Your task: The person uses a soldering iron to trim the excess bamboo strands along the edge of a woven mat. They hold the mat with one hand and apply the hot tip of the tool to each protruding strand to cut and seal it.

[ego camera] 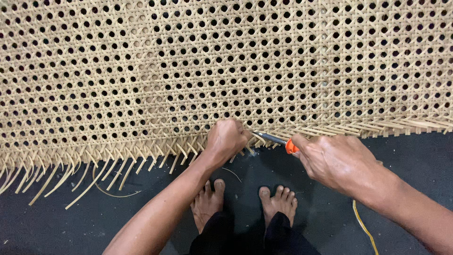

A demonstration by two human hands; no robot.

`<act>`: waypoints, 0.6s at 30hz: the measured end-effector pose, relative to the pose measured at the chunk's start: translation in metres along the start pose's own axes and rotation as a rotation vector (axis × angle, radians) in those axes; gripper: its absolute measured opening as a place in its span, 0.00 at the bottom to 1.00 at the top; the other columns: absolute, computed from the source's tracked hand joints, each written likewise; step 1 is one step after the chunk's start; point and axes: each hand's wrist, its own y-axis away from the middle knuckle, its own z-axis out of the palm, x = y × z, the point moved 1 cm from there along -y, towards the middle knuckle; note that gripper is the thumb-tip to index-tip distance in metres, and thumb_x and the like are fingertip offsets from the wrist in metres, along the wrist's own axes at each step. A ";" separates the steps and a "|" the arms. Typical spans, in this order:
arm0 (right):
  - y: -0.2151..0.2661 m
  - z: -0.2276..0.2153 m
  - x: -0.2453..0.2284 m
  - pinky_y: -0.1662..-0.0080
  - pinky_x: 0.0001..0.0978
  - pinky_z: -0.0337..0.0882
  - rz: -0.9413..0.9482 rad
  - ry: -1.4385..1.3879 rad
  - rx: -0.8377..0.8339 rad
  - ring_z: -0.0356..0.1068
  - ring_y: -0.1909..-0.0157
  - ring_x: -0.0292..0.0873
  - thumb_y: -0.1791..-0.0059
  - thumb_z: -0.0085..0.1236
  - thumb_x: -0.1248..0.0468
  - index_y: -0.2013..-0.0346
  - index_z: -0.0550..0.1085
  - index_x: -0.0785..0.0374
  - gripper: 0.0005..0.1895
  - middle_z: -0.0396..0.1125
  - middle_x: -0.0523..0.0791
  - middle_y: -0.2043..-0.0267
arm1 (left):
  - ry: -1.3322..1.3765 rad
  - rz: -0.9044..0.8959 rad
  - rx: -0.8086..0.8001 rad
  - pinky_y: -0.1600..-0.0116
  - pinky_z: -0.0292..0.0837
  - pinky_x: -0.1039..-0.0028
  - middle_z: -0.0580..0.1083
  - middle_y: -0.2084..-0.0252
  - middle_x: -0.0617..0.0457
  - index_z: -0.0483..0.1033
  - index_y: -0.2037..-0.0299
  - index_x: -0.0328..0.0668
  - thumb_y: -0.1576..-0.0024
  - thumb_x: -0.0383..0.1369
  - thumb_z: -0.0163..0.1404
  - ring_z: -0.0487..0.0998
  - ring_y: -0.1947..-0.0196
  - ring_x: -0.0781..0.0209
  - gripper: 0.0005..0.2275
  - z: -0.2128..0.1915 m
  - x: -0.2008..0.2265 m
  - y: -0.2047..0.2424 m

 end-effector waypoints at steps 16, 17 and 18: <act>0.048 -0.016 0.027 0.66 0.51 0.73 0.400 -0.290 -0.276 0.77 0.67 0.54 0.44 0.35 0.40 0.52 0.60 0.46 0.17 0.77 0.39 0.65 | -0.166 -0.020 -0.115 0.87 0.50 0.80 0.54 0.91 0.67 0.66 0.85 0.50 0.48 0.26 0.45 0.59 0.91 0.74 0.13 -0.028 0.028 -0.004; 0.050 -0.007 0.030 0.62 0.52 0.72 0.473 -0.397 -0.242 0.76 0.60 0.58 0.46 0.37 0.39 0.51 0.63 0.45 0.19 0.77 0.42 0.63 | -0.157 -0.036 -0.140 0.88 0.51 0.80 0.55 0.91 0.66 0.65 0.86 0.50 0.49 0.24 0.46 0.60 0.91 0.73 0.13 -0.032 0.032 -0.005; 0.052 0.002 0.031 0.58 0.54 0.71 0.543 -0.508 -0.212 0.76 0.54 0.62 0.47 0.39 0.38 0.49 0.66 0.45 0.22 0.78 0.45 0.60 | -0.149 -0.056 -0.167 0.88 0.51 0.79 0.55 0.91 0.65 0.63 0.86 0.50 0.50 0.23 0.47 0.60 0.91 0.72 0.14 -0.036 0.035 -0.004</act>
